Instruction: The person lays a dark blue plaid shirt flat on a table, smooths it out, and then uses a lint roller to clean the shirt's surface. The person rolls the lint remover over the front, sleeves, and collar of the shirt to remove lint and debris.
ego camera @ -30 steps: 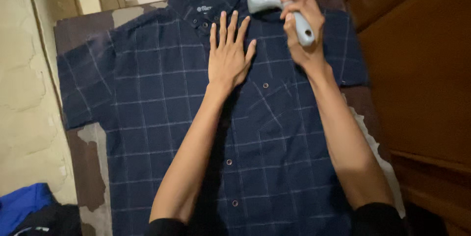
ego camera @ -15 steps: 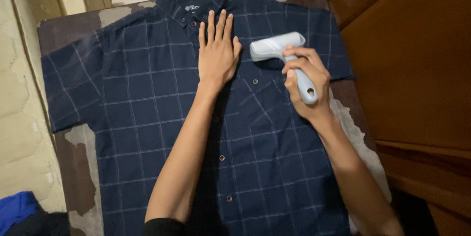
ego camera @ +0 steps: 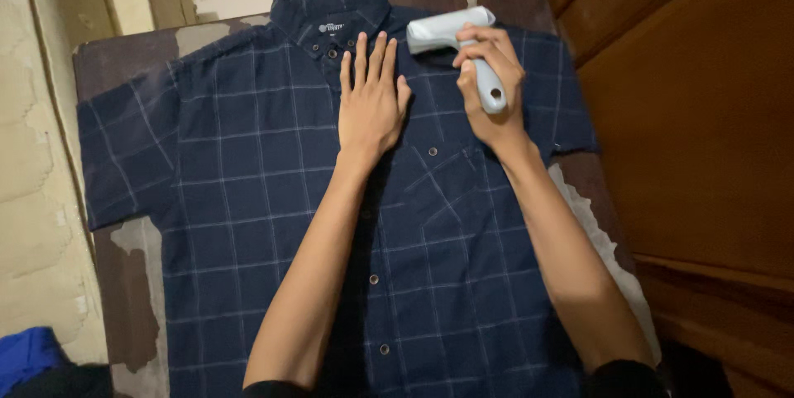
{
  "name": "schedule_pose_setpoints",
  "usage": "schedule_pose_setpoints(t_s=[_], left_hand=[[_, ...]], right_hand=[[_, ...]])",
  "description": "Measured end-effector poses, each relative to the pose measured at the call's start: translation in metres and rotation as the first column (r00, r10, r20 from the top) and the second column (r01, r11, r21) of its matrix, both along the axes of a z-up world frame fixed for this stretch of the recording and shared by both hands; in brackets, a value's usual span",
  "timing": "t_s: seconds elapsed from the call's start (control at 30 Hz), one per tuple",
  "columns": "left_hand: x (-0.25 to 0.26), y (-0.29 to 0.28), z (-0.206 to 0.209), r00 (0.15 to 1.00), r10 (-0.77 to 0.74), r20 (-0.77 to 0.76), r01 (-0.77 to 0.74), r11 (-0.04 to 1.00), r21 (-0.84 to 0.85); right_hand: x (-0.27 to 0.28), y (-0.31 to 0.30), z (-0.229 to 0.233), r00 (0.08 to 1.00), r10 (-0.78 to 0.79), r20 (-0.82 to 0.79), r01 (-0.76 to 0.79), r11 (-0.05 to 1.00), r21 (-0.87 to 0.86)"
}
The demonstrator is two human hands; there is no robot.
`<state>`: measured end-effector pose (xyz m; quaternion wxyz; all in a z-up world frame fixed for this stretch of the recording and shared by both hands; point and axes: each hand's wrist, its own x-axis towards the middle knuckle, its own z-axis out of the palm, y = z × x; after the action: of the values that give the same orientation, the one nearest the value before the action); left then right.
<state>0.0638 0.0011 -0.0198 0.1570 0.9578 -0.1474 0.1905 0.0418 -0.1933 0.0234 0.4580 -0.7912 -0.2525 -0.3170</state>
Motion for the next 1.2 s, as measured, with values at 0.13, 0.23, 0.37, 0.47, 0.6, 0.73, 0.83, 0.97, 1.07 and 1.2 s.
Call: schedule_pose_setpoints(t_s=[0.13, 0.23, 0.37, 0.47, 0.6, 0.73, 0.83, 0.97, 1.07, 1.2], left_hand=[[-0.002, 0.001, -0.001, 1.000, 0.003, 0.016, -0.003, 1.000, 0.003], [-0.001, 0.001, -0.001, 1.000, -0.007, -0.003, 0.007, 1.000, 0.002], [-0.001, 0.001, -0.003, 1.000, -0.007, 0.013, 0.007, 1.000, 0.002], [-0.001, 0.002, -0.005, 1.000, -0.007, 0.024, 0.007, 1.000, 0.004], [0.000, 0.003, -0.004, 1.000, -0.010, 0.000, 0.010, 1.000, 0.014], [0.001, 0.002, -0.005, 1.000, -0.012, 0.009, 0.012, 1.000, 0.009], [0.000, 0.003, -0.004, 1.000, -0.011, 0.003, 0.011, 1.000, 0.004], [0.000, 0.002, -0.002, 1.000, 0.003, -0.028, -0.003, 1.000, -0.003], [0.000, 0.002, -0.004, 1.000, 0.011, -0.006, -0.011, 1.000, 0.003], [0.002, -0.001, -0.006, 1.000, 0.002, -0.011, -0.002, 1.000, -0.002]], right_hand=[[-0.004, 0.000, 0.000, 1.000, -0.010, -0.012, 0.010, 1.000, -0.010], [-0.019, -0.001, 0.000, 1.000, -0.001, 0.004, 0.001, 1.000, -0.020], [-0.041, -0.004, 0.000, 1.000, -0.024, 0.014, 0.025, 0.998, -0.065], [-0.061, -0.006, -0.001, 1.000, -0.004, -0.008, 0.004, 0.999, -0.047], [-0.099, -0.011, 0.002, 0.997, -0.026, -0.073, 0.023, 0.998, -0.052], [-0.129, -0.014, 0.007, 0.991, -0.055, -0.126, 0.047, 0.997, -0.068], [-0.150, -0.018, 0.010, 0.987, -0.072, -0.142, 0.058, 0.993, -0.100], [-0.171, -0.025, 0.016, 0.977, -0.064, -0.206, 0.057, 0.998, -0.042], [-0.171, -0.026, 0.017, 0.962, -0.051, -0.267, 0.046, 0.999, -0.023], [-0.147, -0.024, 0.009, 0.981, -0.029, -0.192, 0.018, 0.998, -0.056]])
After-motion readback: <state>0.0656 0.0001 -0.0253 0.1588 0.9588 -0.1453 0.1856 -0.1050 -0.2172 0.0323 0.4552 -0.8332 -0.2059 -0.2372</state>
